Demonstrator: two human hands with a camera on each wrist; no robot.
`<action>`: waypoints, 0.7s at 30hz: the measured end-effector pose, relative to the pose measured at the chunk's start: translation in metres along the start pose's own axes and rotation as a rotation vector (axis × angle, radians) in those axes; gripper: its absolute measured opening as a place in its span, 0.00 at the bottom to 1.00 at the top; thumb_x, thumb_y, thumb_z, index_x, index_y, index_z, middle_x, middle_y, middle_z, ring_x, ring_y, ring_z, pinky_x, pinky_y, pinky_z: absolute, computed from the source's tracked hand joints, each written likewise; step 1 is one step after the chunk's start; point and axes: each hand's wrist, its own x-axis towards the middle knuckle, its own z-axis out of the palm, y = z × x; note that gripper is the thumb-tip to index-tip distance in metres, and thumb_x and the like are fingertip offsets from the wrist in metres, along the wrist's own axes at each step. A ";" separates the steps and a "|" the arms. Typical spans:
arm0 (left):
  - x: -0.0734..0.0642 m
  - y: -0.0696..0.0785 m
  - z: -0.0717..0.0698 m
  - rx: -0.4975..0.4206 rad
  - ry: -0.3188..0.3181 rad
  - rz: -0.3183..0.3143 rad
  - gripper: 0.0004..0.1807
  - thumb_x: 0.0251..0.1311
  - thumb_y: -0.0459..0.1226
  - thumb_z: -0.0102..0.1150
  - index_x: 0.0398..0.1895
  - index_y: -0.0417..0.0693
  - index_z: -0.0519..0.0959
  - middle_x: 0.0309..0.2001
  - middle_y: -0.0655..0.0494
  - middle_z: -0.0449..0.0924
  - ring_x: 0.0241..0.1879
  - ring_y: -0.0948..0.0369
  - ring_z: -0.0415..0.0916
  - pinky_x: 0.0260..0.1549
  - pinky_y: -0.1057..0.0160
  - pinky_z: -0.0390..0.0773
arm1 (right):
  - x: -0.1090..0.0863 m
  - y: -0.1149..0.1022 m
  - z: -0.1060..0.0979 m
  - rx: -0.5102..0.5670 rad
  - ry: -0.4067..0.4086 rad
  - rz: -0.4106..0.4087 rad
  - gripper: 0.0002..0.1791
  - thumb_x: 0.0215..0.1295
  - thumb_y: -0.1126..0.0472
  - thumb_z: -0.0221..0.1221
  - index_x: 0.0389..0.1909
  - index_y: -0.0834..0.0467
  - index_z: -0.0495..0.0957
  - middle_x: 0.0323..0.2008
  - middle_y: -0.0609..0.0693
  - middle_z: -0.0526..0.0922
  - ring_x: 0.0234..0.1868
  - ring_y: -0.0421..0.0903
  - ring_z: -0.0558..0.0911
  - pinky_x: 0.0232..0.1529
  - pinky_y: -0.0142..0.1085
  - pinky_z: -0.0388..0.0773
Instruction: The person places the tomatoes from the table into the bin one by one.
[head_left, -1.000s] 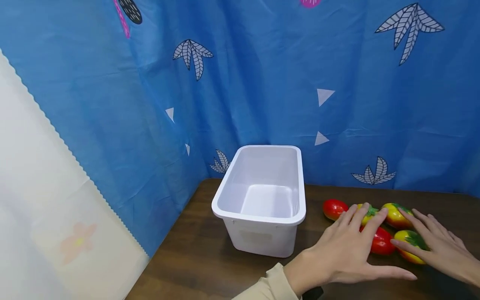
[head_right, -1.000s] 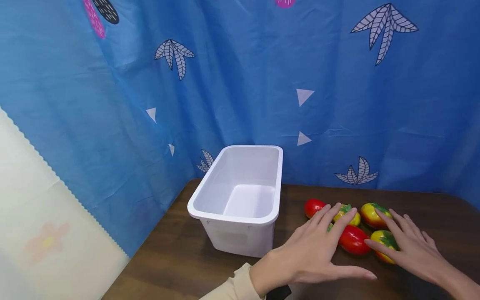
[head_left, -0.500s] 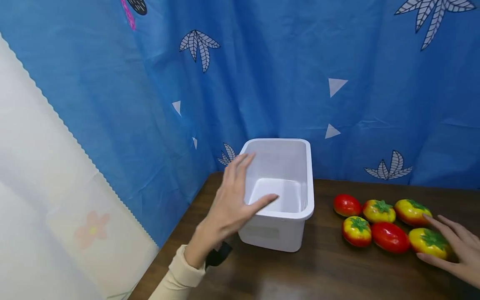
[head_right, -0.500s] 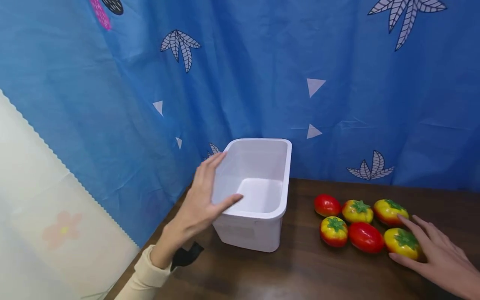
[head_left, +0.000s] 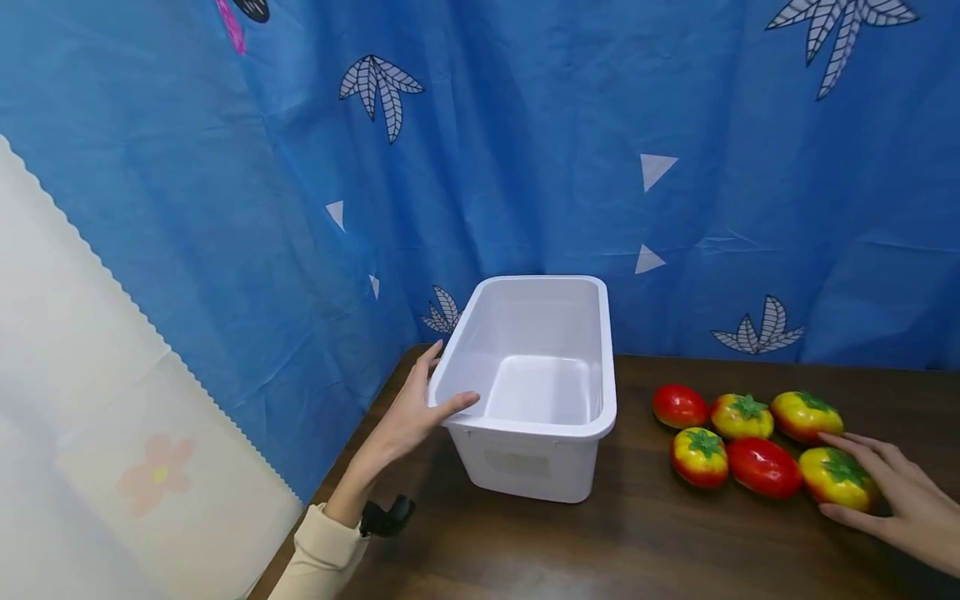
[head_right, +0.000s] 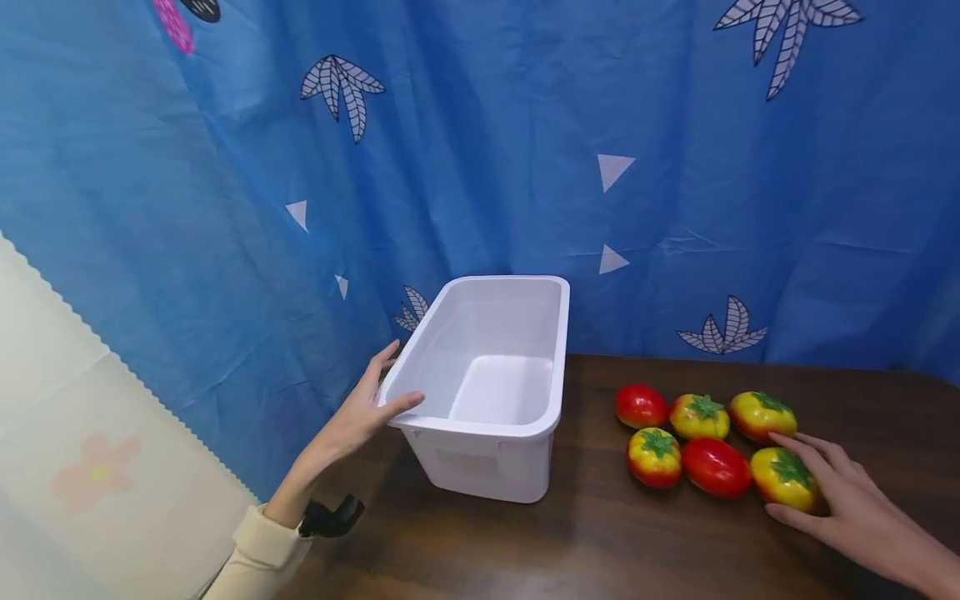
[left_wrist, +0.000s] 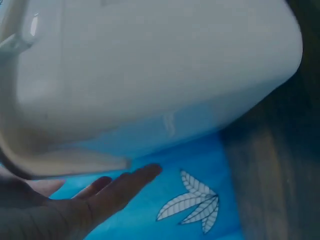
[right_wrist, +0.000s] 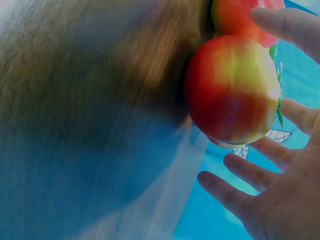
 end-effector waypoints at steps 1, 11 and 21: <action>0.001 -0.002 0.002 -0.010 -0.010 0.003 0.63 0.57 0.62 0.72 0.85 0.50 0.45 0.78 0.42 0.56 0.70 0.41 0.67 0.65 0.36 0.74 | 0.000 -0.001 0.000 0.004 -0.006 0.001 0.51 0.58 0.56 0.77 0.70 0.75 0.57 0.61 0.85 0.54 0.56 0.85 0.58 0.49 0.83 0.59; -0.001 -0.013 0.000 -0.096 -0.079 0.047 0.62 0.56 0.55 0.76 0.85 0.51 0.47 0.75 0.41 0.61 0.66 0.39 0.70 0.61 0.40 0.79 | 0.007 -0.003 -0.003 0.058 -0.065 0.055 0.44 0.65 0.52 0.72 0.66 0.77 0.61 0.55 0.82 0.62 0.50 0.79 0.69 0.45 0.75 0.73; 0.003 -0.013 0.001 -0.135 -0.112 0.050 0.64 0.54 0.56 0.78 0.85 0.50 0.46 0.76 0.40 0.60 0.67 0.37 0.69 0.61 0.39 0.78 | 0.007 -0.001 -0.002 0.060 -0.020 0.074 0.43 0.64 0.50 0.73 0.65 0.77 0.65 0.53 0.82 0.66 0.49 0.78 0.72 0.44 0.72 0.75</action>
